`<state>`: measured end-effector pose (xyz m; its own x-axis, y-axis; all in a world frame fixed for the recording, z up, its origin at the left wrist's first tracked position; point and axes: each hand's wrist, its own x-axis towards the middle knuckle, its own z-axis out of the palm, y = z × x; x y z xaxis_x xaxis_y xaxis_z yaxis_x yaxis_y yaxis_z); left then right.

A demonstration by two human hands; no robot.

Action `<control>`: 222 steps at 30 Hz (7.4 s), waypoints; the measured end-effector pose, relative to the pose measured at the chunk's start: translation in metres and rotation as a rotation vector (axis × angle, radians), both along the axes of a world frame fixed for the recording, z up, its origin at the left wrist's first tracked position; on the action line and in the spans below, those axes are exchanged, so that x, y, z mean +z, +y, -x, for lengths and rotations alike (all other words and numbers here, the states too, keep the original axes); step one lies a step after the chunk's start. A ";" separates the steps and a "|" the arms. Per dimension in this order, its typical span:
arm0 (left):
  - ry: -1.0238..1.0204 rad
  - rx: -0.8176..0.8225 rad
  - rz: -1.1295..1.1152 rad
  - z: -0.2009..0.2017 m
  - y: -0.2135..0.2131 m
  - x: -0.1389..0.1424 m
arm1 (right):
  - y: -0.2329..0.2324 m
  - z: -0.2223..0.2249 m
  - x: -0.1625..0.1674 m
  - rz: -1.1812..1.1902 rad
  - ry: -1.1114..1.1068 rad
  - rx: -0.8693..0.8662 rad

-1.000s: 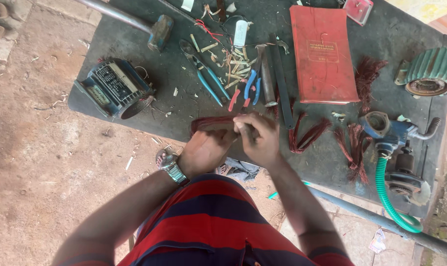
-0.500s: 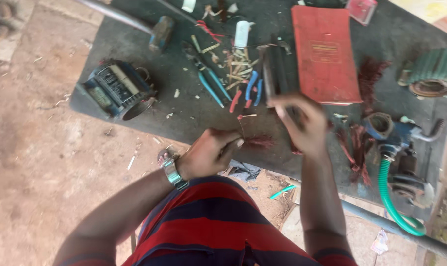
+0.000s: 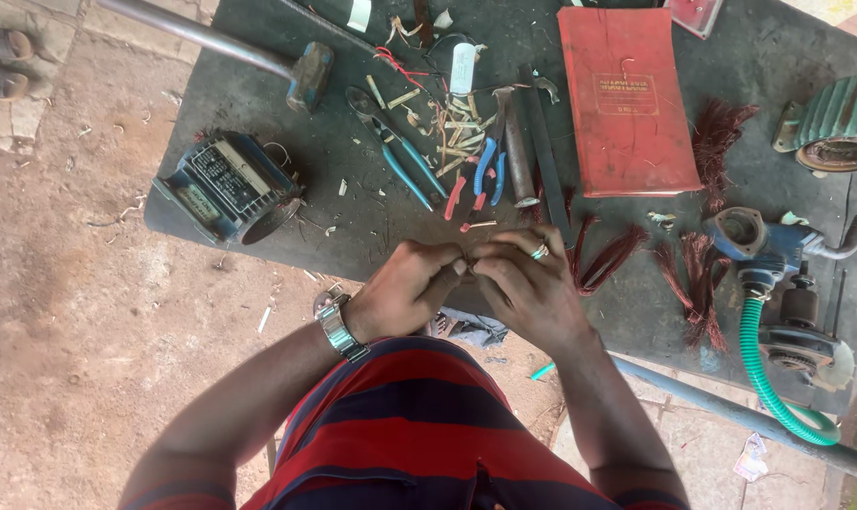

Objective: The person strips and twists copper wires, then uses a screwdriver to adjust components inside a motor housing. The person works at a cluttered workbench with tools and wire scraps visible.

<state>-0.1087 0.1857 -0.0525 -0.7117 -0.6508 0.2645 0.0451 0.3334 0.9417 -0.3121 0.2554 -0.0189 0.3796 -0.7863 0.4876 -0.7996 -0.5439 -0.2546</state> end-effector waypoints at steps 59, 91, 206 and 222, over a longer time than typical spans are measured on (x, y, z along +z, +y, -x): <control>-0.222 -0.031 0.144 0.079 0.030 0.012 | 0.047 0.081 -0.042 -0.336 -0.430 -0.104; -0.388 0.025 0.283 0.094 0.035 0.007 | 0.033 0.090 -0.034 -0.362 -0.578 -0.096; 0.564 0.275 -0.728 0.239 0.034 -0.079 | 0.046 0.577 -0.085 -0.169 0.201 -1.188; 0.587 0.292 -0.679 0.150 0.033 -0.067 | -0.042 0.250 -0.121 -0.490 -0.121 -0.752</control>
